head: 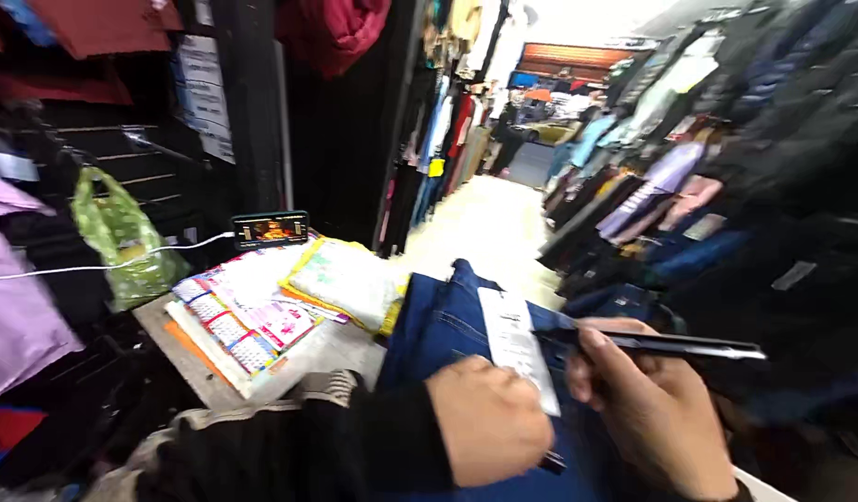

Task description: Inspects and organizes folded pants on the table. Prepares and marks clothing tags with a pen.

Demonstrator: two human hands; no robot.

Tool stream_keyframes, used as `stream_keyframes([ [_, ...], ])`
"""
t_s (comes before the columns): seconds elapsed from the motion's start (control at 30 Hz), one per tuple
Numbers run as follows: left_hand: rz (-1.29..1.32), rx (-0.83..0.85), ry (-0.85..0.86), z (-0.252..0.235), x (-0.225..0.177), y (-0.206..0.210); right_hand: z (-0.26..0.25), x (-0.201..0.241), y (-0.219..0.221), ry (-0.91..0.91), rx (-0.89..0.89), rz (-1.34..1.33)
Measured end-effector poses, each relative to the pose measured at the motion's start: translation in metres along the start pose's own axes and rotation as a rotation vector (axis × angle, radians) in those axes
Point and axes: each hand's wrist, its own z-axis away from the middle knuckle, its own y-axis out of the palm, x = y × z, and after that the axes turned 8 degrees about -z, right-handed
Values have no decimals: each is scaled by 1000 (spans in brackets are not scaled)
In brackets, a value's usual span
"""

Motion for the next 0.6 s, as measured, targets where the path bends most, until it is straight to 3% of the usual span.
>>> stream_keyframes([
  [0.17,10,-77,-19,2,-1,11,1,2,22,-100,-54,-36],
  [0.43,118,35,-102,3,-11,0,-9,6,31,-48,-94,7],
  [0.6,-82,-187,-166,7,-21,14,-2,-3,25,-148,-35,82],
])
